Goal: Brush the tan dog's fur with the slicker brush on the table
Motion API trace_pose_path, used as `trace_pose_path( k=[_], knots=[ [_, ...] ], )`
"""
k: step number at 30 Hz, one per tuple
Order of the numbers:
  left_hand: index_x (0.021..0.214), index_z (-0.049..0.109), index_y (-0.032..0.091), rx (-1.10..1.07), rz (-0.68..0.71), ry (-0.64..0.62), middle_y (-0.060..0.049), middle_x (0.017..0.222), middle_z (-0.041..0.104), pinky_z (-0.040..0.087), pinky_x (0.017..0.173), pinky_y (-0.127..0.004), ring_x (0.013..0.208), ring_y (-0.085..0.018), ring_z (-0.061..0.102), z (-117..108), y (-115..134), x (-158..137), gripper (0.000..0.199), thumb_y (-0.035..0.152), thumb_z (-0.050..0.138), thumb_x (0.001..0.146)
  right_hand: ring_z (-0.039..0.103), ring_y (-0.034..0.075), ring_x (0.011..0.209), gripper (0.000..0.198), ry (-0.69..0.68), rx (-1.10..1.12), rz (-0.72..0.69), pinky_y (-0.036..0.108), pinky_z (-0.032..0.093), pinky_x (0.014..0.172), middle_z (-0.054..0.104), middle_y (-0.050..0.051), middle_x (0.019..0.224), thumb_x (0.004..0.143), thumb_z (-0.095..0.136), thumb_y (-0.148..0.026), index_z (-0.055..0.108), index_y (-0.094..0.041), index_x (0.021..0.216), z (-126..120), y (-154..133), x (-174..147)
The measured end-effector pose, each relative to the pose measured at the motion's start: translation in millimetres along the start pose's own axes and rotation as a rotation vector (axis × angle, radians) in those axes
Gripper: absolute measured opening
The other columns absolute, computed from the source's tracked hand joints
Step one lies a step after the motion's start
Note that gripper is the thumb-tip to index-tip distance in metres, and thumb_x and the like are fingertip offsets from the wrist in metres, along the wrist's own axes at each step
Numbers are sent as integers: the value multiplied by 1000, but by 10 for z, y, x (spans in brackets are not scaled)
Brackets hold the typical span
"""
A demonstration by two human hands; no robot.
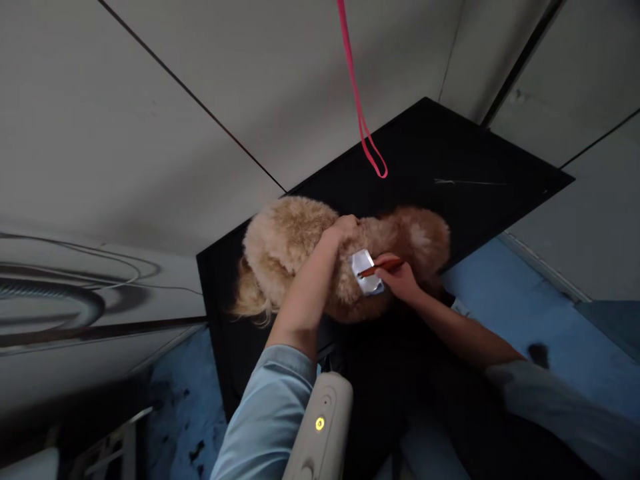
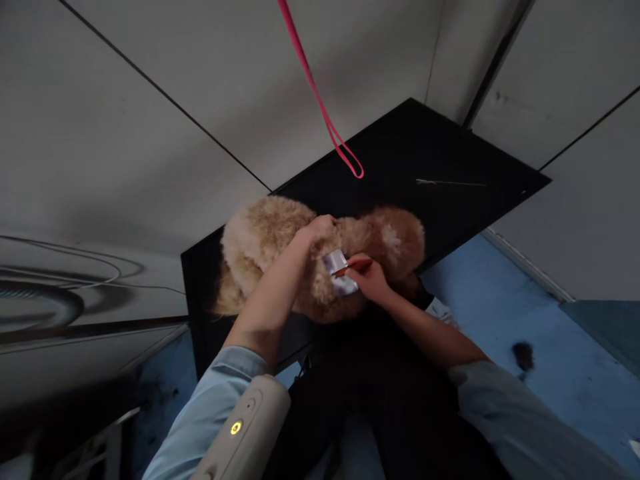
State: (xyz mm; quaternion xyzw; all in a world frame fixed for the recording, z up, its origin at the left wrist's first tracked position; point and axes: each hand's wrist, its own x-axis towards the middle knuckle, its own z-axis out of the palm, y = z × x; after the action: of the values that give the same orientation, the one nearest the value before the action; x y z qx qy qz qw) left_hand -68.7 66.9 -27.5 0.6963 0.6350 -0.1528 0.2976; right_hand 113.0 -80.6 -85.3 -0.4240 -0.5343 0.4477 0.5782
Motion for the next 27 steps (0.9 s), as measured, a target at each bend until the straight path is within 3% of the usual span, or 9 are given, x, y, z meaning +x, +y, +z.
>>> trace_pose_path(
  k=[2, 6, 10, 12, 15, 19, 21, 24, 27],
  knots=[
    [117, 75, 8, 39, 3, 21, -18, 118, 72, 48, 99, -27, 116, -29, 67, 1, 24, -26, 36, 23, 64, 86, 70, 21, 83, 20, 113, -26, 30, 40, 58, 82, 69, 2, 82, 80, 74, -42, 67, -24, 82, -62, 27, 3],
    [119, 75, 8, 83, 15, 77, -22, 121, 70, 48, 101, -33, 121, -34, 65, 9, 73, -61, 41, 34, 53, 95, 69, 23, 98, 13, 395, -127, -200, 45, 54, 96, 69, 3, 89, 83, 74, -34, 65, -25, 80, -234, -34, 15],
    [125, 69, 10, 136, 24, 152, -20, 122, 70, 50, 99, -34, 118, -33, 66, 19, 82, -120, 44, 38, 48, 98, 70, 21, 85, 13, 159, -95, -109, 39, 58, 83, 71, 3, 86, 86, 70, -38, 67, -25, 84, -156, -82, 3],
    [123, 68, 11, 174, 33, 182, -19, 119, 71, 50, 97, -33, 115, -32, 67, 33, 66, -162, 44, 40, 46, 98, 70, 21, 83, 14, 227, -105, -76, 40, 58, 83, 70, 2, 83, 86, 70, -39, 67, -25, 86, -147, -76, 26],
    [130, 64, 15, 204, 85, 227, -17, 120, 71, 51, 97, -34, 115, -31, 67, 75, 36, -229, 47, 42, 43, 99, 70, 23, 99, 11, 406, -105, -219, 48, 52, 101, 72, 3, 91, 85, 71, -36, 66, -26, 84, -168, -73, 42],
    [141, 59, 22, 250, 79, 283, -15, 126, 69, 52, 97, -41, 115, -33, 67, 128, 10, -318, 51, 43, 38, 100, 72, 22, 89, 8, 131, -9, -127, 46, 56, 92, 75, 3, 91, 87, 69, -34, 69, -26, 90, -131, -64, 37],
    [130, 68, 20, 285, 48, 275, -15, 122, 71, 53, 96, -42, 114, -34, 68, 137, 6, -357, 50, 44, 36, 100, 71, 21, 85, 10, 189, -8, -84, 44, 58, 87, 75, 3, 90, 87, 68, -35, 68, -25, 89, -138, -55, 63],
    [116, 73, 15, 322, 42, 286, -18, 117, 72, 53, 96, -42, 112, -35, 68, 143, 8, -399, 51, 44, 35, 100, 70, 23, 99, 12, 379, -43, -209, 48, 52, 100, 74, 4, 96, 85, 72, -36, 66, -26, 83, -170, -50, 106],
    [113, 73, 12, 339, 48, 297, -19, 115, 72, 52, 95, -43, 110, -35, 68, 184, -3, -438, 50, 42, 36, 99, 70, 23, 98, 12, 217, -18, -125, 47, 54, 98, 75, 4, 96, 84, 71, -37, 67, -26, 86, -147, -36, 117]
  ],
)
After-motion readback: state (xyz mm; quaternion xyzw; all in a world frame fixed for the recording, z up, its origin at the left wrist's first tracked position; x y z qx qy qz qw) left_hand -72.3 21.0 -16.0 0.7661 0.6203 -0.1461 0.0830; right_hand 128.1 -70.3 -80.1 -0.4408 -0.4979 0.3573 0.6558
